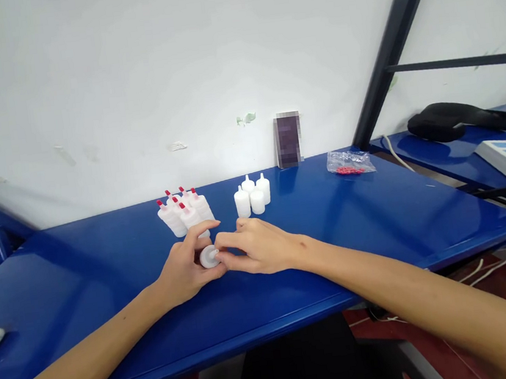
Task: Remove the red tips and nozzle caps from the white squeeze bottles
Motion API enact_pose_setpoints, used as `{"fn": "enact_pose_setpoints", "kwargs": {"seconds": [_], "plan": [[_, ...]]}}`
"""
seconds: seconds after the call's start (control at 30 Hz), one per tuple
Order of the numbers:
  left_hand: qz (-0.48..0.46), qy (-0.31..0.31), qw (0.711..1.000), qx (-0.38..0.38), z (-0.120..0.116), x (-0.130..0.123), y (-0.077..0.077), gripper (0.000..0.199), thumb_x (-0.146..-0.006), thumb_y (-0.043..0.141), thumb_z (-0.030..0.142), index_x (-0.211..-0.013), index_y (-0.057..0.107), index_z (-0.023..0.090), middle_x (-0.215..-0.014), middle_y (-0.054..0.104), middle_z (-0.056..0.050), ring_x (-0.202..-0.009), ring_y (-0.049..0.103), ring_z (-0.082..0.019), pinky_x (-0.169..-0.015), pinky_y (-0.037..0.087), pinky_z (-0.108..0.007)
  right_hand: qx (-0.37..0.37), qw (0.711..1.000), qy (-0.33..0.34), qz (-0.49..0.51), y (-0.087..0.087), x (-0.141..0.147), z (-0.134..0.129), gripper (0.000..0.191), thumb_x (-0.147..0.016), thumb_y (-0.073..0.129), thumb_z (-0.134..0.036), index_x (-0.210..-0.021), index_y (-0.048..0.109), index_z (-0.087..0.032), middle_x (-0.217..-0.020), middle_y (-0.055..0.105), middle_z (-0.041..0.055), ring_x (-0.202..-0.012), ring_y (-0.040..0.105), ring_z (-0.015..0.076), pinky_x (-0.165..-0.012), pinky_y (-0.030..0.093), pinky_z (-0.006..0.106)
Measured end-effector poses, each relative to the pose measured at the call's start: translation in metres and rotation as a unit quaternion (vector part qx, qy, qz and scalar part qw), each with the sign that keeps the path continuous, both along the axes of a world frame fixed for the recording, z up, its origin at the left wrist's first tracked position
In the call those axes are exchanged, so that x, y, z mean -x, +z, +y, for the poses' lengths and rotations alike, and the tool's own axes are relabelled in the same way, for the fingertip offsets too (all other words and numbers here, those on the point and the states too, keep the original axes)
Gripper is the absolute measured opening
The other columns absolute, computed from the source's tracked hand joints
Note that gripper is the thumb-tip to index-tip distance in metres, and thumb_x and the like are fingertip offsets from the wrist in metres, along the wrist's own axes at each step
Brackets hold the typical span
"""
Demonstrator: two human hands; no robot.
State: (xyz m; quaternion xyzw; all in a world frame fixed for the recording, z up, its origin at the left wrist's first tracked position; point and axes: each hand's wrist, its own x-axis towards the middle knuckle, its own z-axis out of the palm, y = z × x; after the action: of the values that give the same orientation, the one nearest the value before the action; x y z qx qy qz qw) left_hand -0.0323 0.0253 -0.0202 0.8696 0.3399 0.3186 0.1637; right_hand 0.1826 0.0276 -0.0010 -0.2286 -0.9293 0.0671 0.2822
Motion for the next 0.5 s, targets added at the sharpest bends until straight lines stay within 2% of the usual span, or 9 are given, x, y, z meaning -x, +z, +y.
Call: {"fn": "enact_pose_setpoints", "kwargs": {"seconds": [0.1, 0.2, 0.23, 0.3, 0.4, 0.43, 0.5], "plan": [[0.003, -0.014, 1.0, 0.007, 0.0, -0.002, 0.0, 0.063, -0.086, 0.068, 0.04, -0.139, 0.039, 0.024, -0.062, 0.048, 0.011, -0.049, 0.045, -0.008, -0.053, 0.036, -0.02, -0.006, 0.999, 0.027, 0.02, 0.002, 0.0, 0.0, 0.027, -0.099, 0.043, -0.033, -0.08, 0.057, -0.019, -0.062, 0.053, -0.0019, -0.055, 0.04, 0.0113, -0.057, 0.031, 0.026], [-0.016, -0.01, 1.0, 0.005, -0.001, -0.004, 0.003, 0.069, -0.083, 0.071, 0.042, -0.141, 0.038, 0.024, -0.063, 0.049, 0.011, -0.048, 0.044, -0.008, -0.052, 0.036, -0.02, -0.018, 0.996, -0.005, 0.09, 0.005, -0.006, 0.003, 0.025, -0.095, 0.049, -0.03, -0.073, 0.053, -0.019, -0.059, 0.05, -0.0029, -0.053, 0.042, 0.0106, -0.055, 0.031, 0.025], [-0.043, 0.013, 0.999, -0.003, -0.001, -0.004, 0.005, 0.065, -0.084, 0.07, 0.041, -0.139, 0.039, 0.024, -0.062, 0.048, 0.011, -0.048, 0.042, -0.008, -0.052, 0.035, -0.02, -0.021, 0.991, -0.037, 0.124, 0.008, -0.01, 0.006, 0.025, -0.094, 0.05, -0.03, -0.072, 0.052, -0.02, -0.058, 0.049, -0.0033, -0.053, 0.042, 0.0106, -0.055, 0.031, 0.025], [-0.138, 0.102, 0.985, -0.02, 0.001, -0.003, 0.009, 0.049, -0.089, 0.062, 0.037, -0.132, 0.043, 0.022, -0.058, 0.043, 0.012, -0.046, 0.039, -0.008, -0.051, 0.034, -0.02, -0.016, 0.973, -0.131, 0.192, 0.013, -0.02, 0.016, 0.024, -0.092, 0.051, -0.029, -0.07, 0.05, -0.02, -0.057, 0.047, -0.0036, -0.053, 0.041, 0.0109, -0.055, 0.031, 0.025], [-0.27, 0.231, 0.935, 0.003, 0.007, 0.0, 0.012, 0.031, -0.094, 0.054, 0.035, -0.12, 0.045, 0.021, -0.052, 0.037, 0.012, -0.044, 0.037, -0.009, -0.05, 0.033, -0.021, -0.005, 0.935, -0.274, 0.225, 0.019, -0.037, 0.036, 0.022, -0.088, 0.052, -0.028, -0.068, 0.048, -0.021, -0.058, 0.046, -0.0033, -0.055, 0.041, 0.0123, -0.057, 0.031, 0.027], [-0.284, 0.25, 0.925, 0.021, 0.01, 0.001, 0.012, 0.031, -0.094, 0.055, 0.036, -0.119, 0.045, 0.021, -0.052, 0.038, 0.012, -0.044, 0.037, -0.009, -0.05, 0.033, -0.021, 0.003, 0.928, -0.304, 0.217, 0.019, -0.042, 0.042, 0.022, -0.088, 0.051, -0.028, -0.067, 0.048, -0.021, -0.058, 0.045, -0.0032, -0.055, 0.041, 0.0126, -0.057, 0.031, 0.028], [-0.272, 0.26, 0.925, 0.051, 0.016, 0.003, 0.01, 0.033, -0.092, 0.059, 0.036, -0.118, 0.046, 0.022, -0.05, 0.039, 0.012, -0.045, 0.038, -0.009, -0.051, 0.035, -0.021, 0.021, 0.919, -0.341, 0.195, 0.018, -0.048, 0.052, 0.021, -0.087, 0.051, -0.029, -0.067, 0.049, -0.02, -0.058, 0.047, -0.0026, -0.056, 0.043, 0.0131, -0.057, 0.03, 0.028]]}}
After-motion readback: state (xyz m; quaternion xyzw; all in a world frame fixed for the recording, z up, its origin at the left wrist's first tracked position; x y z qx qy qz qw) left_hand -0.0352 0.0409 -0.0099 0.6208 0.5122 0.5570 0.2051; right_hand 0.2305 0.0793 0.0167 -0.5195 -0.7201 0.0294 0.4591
